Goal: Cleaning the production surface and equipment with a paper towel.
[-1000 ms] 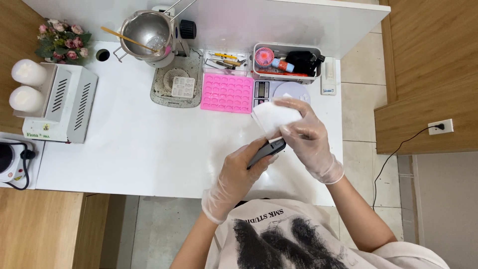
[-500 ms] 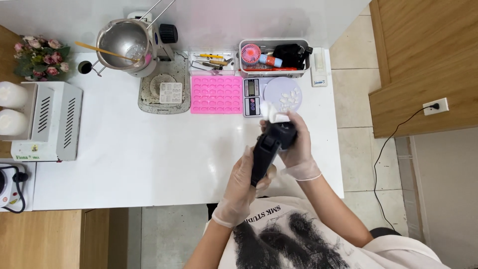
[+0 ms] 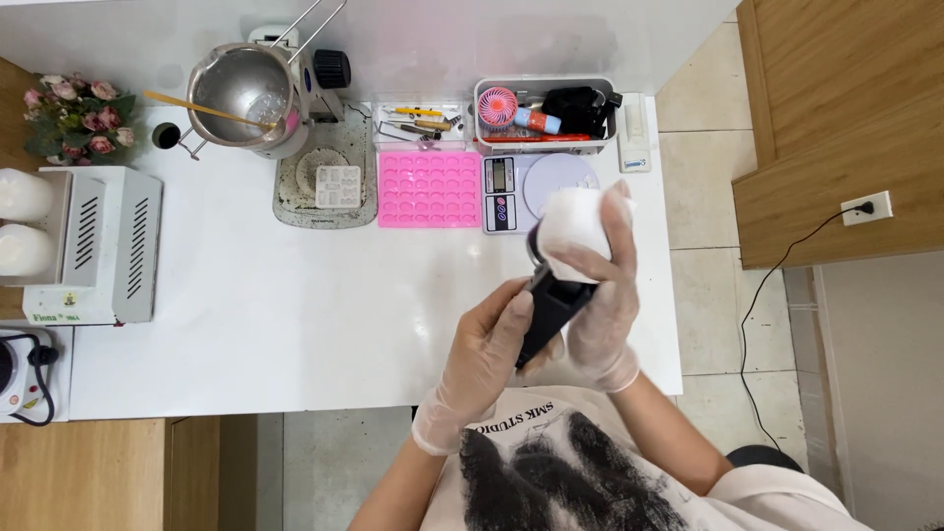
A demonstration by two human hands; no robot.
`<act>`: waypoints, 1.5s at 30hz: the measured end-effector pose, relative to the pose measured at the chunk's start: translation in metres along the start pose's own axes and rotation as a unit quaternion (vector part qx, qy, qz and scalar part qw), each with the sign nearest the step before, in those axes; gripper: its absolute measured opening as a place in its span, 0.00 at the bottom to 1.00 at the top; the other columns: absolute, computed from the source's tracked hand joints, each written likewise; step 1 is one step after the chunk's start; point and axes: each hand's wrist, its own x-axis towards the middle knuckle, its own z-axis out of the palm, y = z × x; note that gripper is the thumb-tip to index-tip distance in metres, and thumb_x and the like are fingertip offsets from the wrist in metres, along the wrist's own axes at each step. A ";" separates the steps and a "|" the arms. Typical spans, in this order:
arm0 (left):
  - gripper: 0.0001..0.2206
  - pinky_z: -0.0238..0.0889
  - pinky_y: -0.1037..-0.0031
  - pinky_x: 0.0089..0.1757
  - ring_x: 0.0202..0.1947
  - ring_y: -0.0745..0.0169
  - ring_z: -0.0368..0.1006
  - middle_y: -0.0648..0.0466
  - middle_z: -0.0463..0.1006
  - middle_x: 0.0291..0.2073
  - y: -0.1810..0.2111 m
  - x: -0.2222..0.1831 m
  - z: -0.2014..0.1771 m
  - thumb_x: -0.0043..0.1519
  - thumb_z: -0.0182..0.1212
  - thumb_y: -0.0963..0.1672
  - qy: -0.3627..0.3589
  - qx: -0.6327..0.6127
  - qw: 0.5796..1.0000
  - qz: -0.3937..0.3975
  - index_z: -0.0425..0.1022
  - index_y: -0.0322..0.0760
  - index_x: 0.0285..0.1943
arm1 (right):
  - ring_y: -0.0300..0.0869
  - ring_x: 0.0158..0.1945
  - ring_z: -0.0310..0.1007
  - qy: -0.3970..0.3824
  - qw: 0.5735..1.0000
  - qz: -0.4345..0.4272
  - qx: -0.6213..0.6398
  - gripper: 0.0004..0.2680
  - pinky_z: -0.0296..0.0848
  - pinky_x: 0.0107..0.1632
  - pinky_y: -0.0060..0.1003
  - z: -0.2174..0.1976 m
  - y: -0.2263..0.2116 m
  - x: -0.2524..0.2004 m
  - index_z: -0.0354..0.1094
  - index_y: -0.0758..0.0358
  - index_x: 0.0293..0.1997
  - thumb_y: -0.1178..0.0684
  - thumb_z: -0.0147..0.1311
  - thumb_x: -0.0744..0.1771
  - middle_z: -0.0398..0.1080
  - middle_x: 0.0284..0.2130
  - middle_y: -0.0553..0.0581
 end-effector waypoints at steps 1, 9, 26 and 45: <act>0.26 0.57 0.81 0.25 0.21 0.74 0.64 0.53 0.76 0.26 0.005 -0.003 0.001 0.70 0.49 0.55 -0.014 -0.006 1.000 -0.022 0.70 0.31 0.65 | 0.54 0.68 0.59 -0.035 0.996 -0.074 -0.034 0.18 0.59 0.71 0.47 -0.009 -0.001 0.008 0.60 0.68 0.61 0.42 0.31 0.76 0.63 0.59 0.69; 0.27 0.55 0.83 0.23 0.19 0.77 0.61 0.56 0.75 0.24 0.025 -0.012 -0.001 0.70 0.48 0.56 -0.009 -0.028 0.999 -0.032 0.71 0.32 0.66 | 0.61 0.68 0.71 -0.084 0.968 -0.197 -0.131 0.18 0.73 0.72 0.52 -0.041 0.039 0.010 0.71 0.69 0.45 0.44 0.37 0.76 0.71 0.58 0.63; 0.27 0.58 0.83 0.24 0.20 0.77 0.62 0.56 0.76 0.25 0.041 -0.020 0.004 0.69 0.53 0.52 -0.144 0.082 0.974 -0.152 0.68 0.33 0.72 | 0.53 0.49 0.79 -0.207 0.966 -0.149 -0.037 0.16 0.79 0.59 0.51 -0.063 -0.015 0.019 0.67 0.72 0.30 0.55 0.36 0.75 0.75 0.37 0.60; 0.25 0.74 0.75 0.38 0.34 0.65 0.80 0.49 0.82 0.36 0.061 -0.033 0.011 0.67 0.58 0.54 -0.090 0.333 0.930 0.130 0.72 0.32 0.66 | 0.47 0.49 0.83 0.005 0.951 -0.278 -0.137 0.13 0.84 0.55 0.43 -0.060 -0.021 0.059 0.58 0.70 0.62 0.49 0.41 0.76 0.74 0.50 0.66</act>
